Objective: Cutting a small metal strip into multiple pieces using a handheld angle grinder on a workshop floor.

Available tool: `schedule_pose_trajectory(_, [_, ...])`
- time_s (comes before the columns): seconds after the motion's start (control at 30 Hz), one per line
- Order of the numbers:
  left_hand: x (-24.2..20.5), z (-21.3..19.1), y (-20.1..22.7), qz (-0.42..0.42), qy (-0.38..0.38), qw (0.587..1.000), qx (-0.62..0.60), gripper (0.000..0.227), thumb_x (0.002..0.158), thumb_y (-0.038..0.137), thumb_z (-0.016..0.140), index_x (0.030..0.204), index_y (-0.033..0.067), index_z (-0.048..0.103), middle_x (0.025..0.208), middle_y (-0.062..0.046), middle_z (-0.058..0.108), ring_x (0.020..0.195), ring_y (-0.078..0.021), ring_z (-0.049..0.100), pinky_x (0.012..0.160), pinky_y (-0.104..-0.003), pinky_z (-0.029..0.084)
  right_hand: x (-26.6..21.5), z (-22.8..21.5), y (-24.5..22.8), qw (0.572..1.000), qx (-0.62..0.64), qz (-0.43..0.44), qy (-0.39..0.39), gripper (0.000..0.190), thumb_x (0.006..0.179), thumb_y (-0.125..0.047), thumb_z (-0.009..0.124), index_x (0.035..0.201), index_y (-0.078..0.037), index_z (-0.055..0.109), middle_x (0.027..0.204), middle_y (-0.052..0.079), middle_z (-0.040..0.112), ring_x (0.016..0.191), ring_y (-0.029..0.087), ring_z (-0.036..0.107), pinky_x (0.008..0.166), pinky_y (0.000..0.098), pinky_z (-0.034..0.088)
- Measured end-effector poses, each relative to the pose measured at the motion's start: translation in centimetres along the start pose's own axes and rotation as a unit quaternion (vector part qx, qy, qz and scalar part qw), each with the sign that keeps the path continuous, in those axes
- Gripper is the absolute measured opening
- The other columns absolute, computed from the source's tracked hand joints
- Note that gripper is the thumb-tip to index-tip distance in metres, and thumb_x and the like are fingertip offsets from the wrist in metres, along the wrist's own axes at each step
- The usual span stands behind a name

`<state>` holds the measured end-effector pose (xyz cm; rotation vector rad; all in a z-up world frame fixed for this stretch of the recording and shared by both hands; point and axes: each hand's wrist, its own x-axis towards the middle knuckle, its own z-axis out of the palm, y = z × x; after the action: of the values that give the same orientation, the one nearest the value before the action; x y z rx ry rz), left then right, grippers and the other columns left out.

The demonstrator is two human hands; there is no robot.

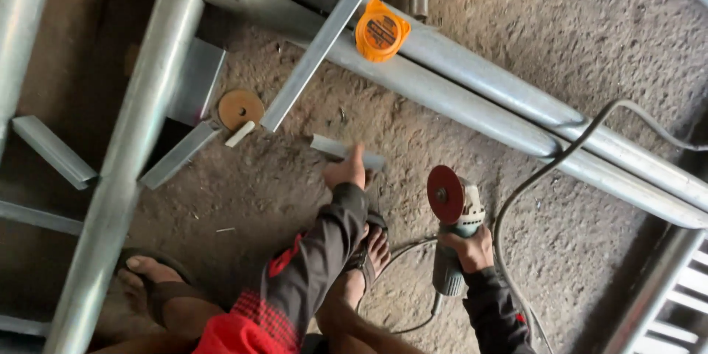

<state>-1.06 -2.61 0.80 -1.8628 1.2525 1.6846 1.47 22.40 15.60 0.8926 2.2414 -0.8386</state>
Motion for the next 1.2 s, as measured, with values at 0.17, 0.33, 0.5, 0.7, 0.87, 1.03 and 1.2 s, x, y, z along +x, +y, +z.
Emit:
schedule_pose_trajectory(0.17, [-6.4, -3.4, -0.3, 0.018, -0.113, 0.991, 0.069, 0.092, 0.074, 0.072, 0.081, 0.131, 0.0064, 0.052, 0.118, -0.019, 0.064, 0.097, -0.0287, 0.072, 0.076, -0.044, 0.06, -1.2, 0.6, -1.2, 1.0, -0.016, 0.01, -0.007, 0.07, 0.049, -0.02, 0.095, 0.111, -0.004, 0.067, 0.098, 0.02, 0.07, 0.099, 0.035, 0.068, 0.088, 0.0509, 0.048])
schedule_pose_trajectory(0.33, [-5.6, -7.1, 4.0, 0.715, 0.013, 0.581, 0.389, 0.052, 0.067, 0.035, 0.081, 0.114, 0.0216, 0.062, 0.104, -0.007, 0.058, 0.105, -0.0331, 0.059, 0.091, -0.055, 0.046, -1.4, 1.2, -2.2, 0.999, -0.045, 0.013, -0.018, 0.078, 0.049, -0.026, 0.095, 0.117, -0.004, 0.065, 0.105, 0.02, 0.07, 0.106, 0.036, 0.067, 0.093, 0.0521, 0.048])
schedule_pose_trajectory(0.5, [-0.1, -7.5, 7.1, 0.651, -0.049, 0.354, 0.67, 0.028, 0.089, 0.018, 0.08, 0.112, 0.0044, 0.068, 0.105, -0.014, 0.066, 0.111, -0.0315, 0.062, 0.123, -0.065, 0.027, -2.8, 1.4, -3.6, 0.999, -0.041, 0.005, -0.01, 0.067, 0.049, -0.024, 0.096, 0.105, 0.001, 0.068, 0.092, 0.023, 0.07, 0.094, 0.038, 0.069, 0.087, 0.0518, 0.049])
schedule_pose_trajectory(0.7, [2.1, -0.5, 3.9, 0.658, 0.038, 0.347, 0.667, 0.01, 0.097, 0.015, 0.069, 0.095, 0.0089, 0.061, 0.089, -0.015, 0.06, 0.099, -0.0346, 0.065, 0.125, -0.067, 0.023, 0.7, 2.4, -1.9, 0.998, -0.057, -0.037, -0.009, 0.061, 0.046, -0.028, 0.094, 0.096, -0.002, 0.071, 0.084, 0.02, 0.069, 0.088, 0.032, 0.07, 0.081, 0.0475, 0.052])
schedule_pose_trajectory(0.87, [2.6, 2.3, 3.3, 0.61, 0.038, 0.323, 0.722, 0.011, 0.102, 0.018, 0.062, 0.101, 0.0067, 0.061, 0.094, -0.018, 0.065, 0.104, -0.0376, 0.066, 0.126, -0.073, 0.011, 2.7, 2.4, -2.2, 0.994, -0.059, -0.092, -0.022, 0.059, 0.044, -0.028, 0.096, 0.09, -0.004, 0.07, 0.076, 0.016, 0.067, 0.079, 0.026, 0.067, 0.073, 0.0473, 0.049])
schedule_pose_trajectory(1.03, [1.9, 2.0, 3.8, 0.596, 0.022, 0.344, 0.725, 0.016, 0.105, 0.02, 0.06, 0.108, 0.0048, 0.061, 0.102, -0.019, 0.066, 0.108, -0.0368, 0.066, 0.127, -0.068, 0.015, 2.6, 2.9, -2.4, 0.991, -0.08, -0.103, -0.038, 0.061, 0.043, -0.031, 0.096, 0.091, -0.004, 0.069, 0.076, 0.016, 0.067, 0.078, 0.028, 0.068, 0.068, 0.0487, 0.044])
schedule_pose_trajectory(1.2, [1.7, 2.1, 4.1, 0.585, 0.008, 0.36, 0.727, 0.017, 0.106, 0.017, 0.054, 0.112, 0.003, 0.06, 0.104, -0.02, 0.066, 0.108, -0.0384, 0.064, 0.126, -0.07, 0.012, 2.8, 3.2, -2.7, 0.989, -0.085, -0.115, -0.04, 0.06, 0.044, -0.031, 0.096, 0.091, -0.005, 0.068, 0.075, 0.016, 0.065, 0.077, 0.029, 0.068, 0.075, 0.0416, 0.052])
